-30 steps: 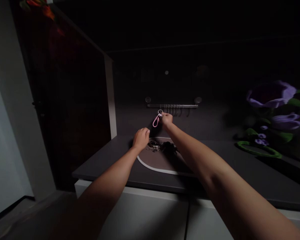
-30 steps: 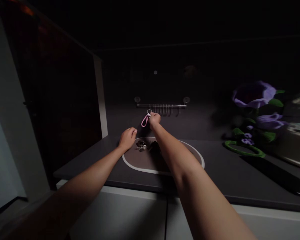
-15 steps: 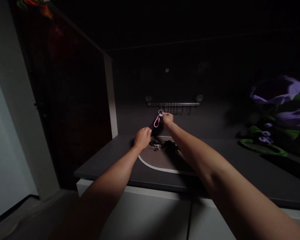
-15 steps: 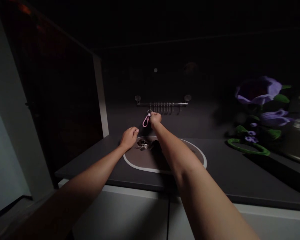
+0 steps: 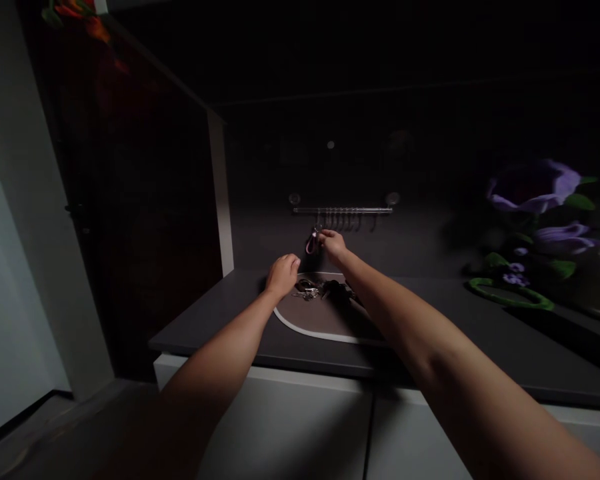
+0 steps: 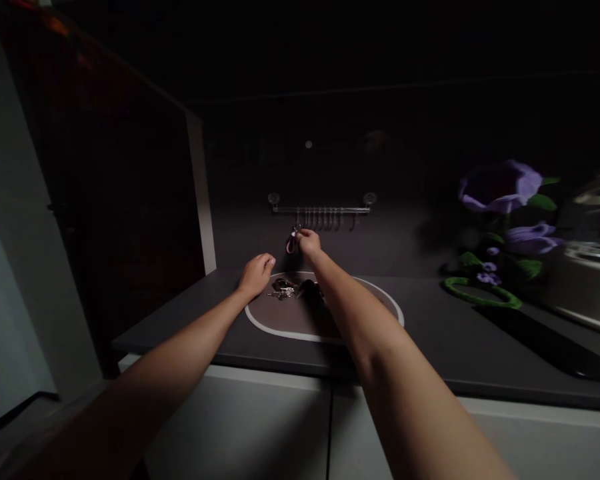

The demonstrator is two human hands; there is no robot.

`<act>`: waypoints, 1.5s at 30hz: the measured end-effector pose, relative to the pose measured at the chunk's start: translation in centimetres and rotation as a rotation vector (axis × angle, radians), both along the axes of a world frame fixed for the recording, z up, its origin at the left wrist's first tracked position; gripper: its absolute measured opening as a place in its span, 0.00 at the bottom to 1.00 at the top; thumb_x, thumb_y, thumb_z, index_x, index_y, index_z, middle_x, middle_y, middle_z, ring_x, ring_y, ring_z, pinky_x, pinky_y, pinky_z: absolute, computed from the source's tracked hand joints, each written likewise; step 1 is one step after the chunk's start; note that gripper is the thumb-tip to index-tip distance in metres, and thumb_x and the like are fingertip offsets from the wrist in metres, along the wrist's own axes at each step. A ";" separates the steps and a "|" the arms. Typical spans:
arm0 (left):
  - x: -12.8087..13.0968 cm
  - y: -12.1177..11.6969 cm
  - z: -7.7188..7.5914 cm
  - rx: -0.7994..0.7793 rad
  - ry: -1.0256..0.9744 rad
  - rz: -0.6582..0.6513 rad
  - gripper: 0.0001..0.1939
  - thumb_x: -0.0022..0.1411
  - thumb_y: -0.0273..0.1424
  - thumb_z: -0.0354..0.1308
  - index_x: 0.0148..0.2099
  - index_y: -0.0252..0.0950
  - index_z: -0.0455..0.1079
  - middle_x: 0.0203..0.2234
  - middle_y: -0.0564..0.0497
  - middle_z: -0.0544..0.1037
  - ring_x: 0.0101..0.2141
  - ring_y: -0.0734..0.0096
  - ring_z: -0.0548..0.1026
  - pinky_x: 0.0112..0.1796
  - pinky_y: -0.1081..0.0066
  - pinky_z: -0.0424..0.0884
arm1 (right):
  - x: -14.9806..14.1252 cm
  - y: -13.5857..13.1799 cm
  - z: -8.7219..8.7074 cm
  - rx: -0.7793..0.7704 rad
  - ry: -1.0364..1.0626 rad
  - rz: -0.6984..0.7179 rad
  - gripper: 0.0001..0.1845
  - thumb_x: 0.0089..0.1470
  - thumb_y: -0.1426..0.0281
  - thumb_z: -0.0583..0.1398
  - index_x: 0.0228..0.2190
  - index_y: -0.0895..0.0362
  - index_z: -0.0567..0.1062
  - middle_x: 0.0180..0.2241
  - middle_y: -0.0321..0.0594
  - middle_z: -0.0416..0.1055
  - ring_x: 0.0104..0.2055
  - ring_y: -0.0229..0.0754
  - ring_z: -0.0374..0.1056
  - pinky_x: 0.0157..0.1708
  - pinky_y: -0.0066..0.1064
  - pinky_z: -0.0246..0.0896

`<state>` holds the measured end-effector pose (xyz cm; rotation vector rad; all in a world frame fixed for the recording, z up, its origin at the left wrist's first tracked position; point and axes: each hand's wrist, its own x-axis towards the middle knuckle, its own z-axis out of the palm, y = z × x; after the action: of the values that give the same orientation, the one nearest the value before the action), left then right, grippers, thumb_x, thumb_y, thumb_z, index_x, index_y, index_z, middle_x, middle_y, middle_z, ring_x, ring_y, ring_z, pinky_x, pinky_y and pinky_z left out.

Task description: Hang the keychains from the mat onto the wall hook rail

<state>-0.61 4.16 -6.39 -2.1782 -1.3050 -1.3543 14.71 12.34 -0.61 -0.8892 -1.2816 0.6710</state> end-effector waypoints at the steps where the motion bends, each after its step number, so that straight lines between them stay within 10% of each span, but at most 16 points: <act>1: 0.0 0.0 0.0 -0.003 -0.003 -0.006 0.12 0.61 0.31 0.42 0.32 0.36 0.66 0.28 0.47 0.72 0.32 0.68 0.69 0.34 0.70 0.62 | 0.1 -0.6 0.1 -0.027 0.001 -0.029 0.11 0.41 0.75 0.59 0.32 0.61 0.71 0.33 0.43 0.72 0.34 0.36 0.67 0.37 0.29 0.62; 11: -0.3 -0.5 0.1 -0.087 0.027 -0.072 0.10 0.59 0.30 0.46 0.36 0.37 0.68 0.31 0.48 0.73 0.34 0.69 0.69 0.36 0.70 0.63 | 0.6 -7.5 -0.7 0.020 -0.156 0.045 0.08 0.44 0.76 0.57 0.30 0.60 0.73 0.30 0.39 0.73 0.32 0.35 0.67 0.40 0.30 0.60; 19: -0.2 -1.9 0.2 -0.161 0.179 -0.154 0.10 0.58 0.32 0.48 0.34 0.38 0.71 0.30 0.49 0.72 0.34 0.69 0.69 0.36 0.71 0.63 | 2.9 -11.5 -4.5 0.209 -0.762 -0.041 0.08 0.47 0.73 0.57 0.30 0.56 0.75 0.34 0.42 0.73 0.37 0.41 0.66 0.42 0.33 0.56; 33: 0.6 -2.7 0.0 -0.254 0.364 -0.249 0.10 0.52 0.34 0.54 0.31 0.35 0.73 0.25 0.50 0.71 0.27 0.73 0.67 0.30 0.74 0.61 | 2.8 -10.7 -6.2 0.197 -1.192 -0.143 0.12 0.47 0.73 0.55 0.34 0.57 0.76 0.37 0.45 0.71 0.42 0.44 0.63 0.43 0.33 0.53; 45: 0.5 -2.4 0.0 -0.478 0.116 -0.370 0.08 0.50 0.30 0.54 0.28 0.31 0.71 0.23 0.51 0.72 0.26 0.76 0.68 0.31 0.74 0.62 | 2.7 -10.3 -5.5 0.179 -1.186 -0.067 0.13 0.46 0.74 0.55 0.33 0.58 0.76 0.37 0.43 0.72 0.42 0.41 0.64 0.45 0.29 0.53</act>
<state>-0.07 1.74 -6.40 -2.8917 -1.3332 -1.0831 17.45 2.05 -6.13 -1.2175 -2.2854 -0.1166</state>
